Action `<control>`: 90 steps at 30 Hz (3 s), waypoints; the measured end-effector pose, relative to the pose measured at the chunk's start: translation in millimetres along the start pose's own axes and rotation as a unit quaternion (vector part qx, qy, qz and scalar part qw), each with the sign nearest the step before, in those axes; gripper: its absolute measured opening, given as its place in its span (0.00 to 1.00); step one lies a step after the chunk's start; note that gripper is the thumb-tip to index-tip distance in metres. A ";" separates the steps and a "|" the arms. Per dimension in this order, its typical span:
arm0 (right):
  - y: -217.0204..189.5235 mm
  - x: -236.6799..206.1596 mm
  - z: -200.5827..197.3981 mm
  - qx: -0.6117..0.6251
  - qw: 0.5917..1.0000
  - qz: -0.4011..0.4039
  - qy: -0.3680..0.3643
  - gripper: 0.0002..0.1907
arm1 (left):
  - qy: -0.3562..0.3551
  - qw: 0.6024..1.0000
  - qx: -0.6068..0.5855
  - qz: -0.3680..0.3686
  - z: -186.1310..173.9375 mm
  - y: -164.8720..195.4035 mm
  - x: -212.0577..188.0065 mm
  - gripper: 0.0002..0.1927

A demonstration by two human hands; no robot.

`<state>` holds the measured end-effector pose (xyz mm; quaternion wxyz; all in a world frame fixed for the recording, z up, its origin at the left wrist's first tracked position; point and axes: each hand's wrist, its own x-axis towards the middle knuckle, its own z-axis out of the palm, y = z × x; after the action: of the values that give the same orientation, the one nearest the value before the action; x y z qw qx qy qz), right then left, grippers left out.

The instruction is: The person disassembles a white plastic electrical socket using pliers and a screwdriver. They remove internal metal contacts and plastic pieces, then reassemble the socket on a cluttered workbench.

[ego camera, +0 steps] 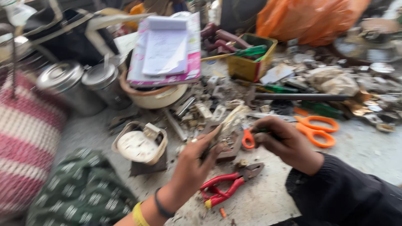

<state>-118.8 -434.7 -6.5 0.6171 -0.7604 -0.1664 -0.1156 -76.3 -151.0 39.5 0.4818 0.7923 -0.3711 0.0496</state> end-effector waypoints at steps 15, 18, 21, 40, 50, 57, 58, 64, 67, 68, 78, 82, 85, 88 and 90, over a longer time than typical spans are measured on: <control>2.2 -1.4 -10.5 -0.019 1.000 -0.006 0.020 0.13 | -0.022 0.999 0.010 0.040 21.2 -22.3 -0.4 0.30; 2.6 -0.7 -12.8 -0.031 0.999 -0.006 0.022 0.13 | -0.037 0.999 -0.027 0.017 21.0 -21.5 -0.7 0.30; 1.6 1.6 -14.2 -0.044 0.999 -0.007 0.016 0.14 | -0.034 0.999 -0.042 0.008 19.3 -18.6 0.8 0.27; -19.7 1.4 -0.1 -0.104 0.990 -0.098 -0.014 0.13 | 0.024 0.999 0.032 -0.020 19.0 -11.6 1.4 0.14; 10.9 -18.2 14.2 0.179 0.981 -0.040 0.063 0.13 | -0.043 0.959 -0.257 -0.108 40.4 -3.5 -1.8 0.17; 14.3 -19.2 33.0 0.098 0.987 -0.128 0.006 0.14 | -0.075 0.917 -0.360 -0.153 50.2 1.2 -7.2 0.14; 14.9 -19.5 34.0 0.084 0.988 -0.127 -0.002 0.14 | -0.079 0.935 -0.317 -0.140 49.9 2.7 -7.5 0.14; 24.4 -18.1 37.0 0.025 0.998 -0.054 -0.014 0.16 | -0.079 0.972 -0.214 -0.062 45.7 9.1 -6.2 0.13; 25.8 -15.2 38.2 -0.010 0.999 -0.041 -0.027 0.15 | -0.079 0.972 -0.206 -0.079 43.2 9.9 -6.2 0.12; 24.6 -14.5 38.2 -0.026 0.998 -0.040 -0.031 0.15 | -0.080 0.972 -0.205 -0.085 42.5 9.9 -6.0 0.12; 4.6 -13.5 40.1 -0.020 0.993 -0.064 -0.094 0.18 | -0.040 0.992 -0.123 0.005 30.1 13.2 -4.6 0.12; 4.3 -17.6 37.9 -0.016 0.996 -0.036 -0.081 0.18 | -0.072 0.986 -0.137 -0.065 25.9 15.9 -3.3 0.12; 5.5 -21.1 36.7 0.008 0.997 -0.008 -0.079 0.17 | -0.080 0.981 -0.143 -0.108 25.6 16.9 -1.8 0.11; 5.8 -23.2 37.1 0.047 0.996 0.008 -0.082 0.17 | -0.080 0.975 -0.184 -0.096 26.2 16.3 -1.0 0.11; 4.2 -23.7 37.3 0.064 0.995 0.027 -0.078 0.16 | -0.081 0.973 -0.197 -0.091 26.6 15.0 -0.8 0.10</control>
<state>-140.0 -401.6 -27.2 0.6522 -0.7305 -0.2005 -0.0280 -93.8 -175.7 36.0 0.5988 0.7138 -0.3381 -0.1328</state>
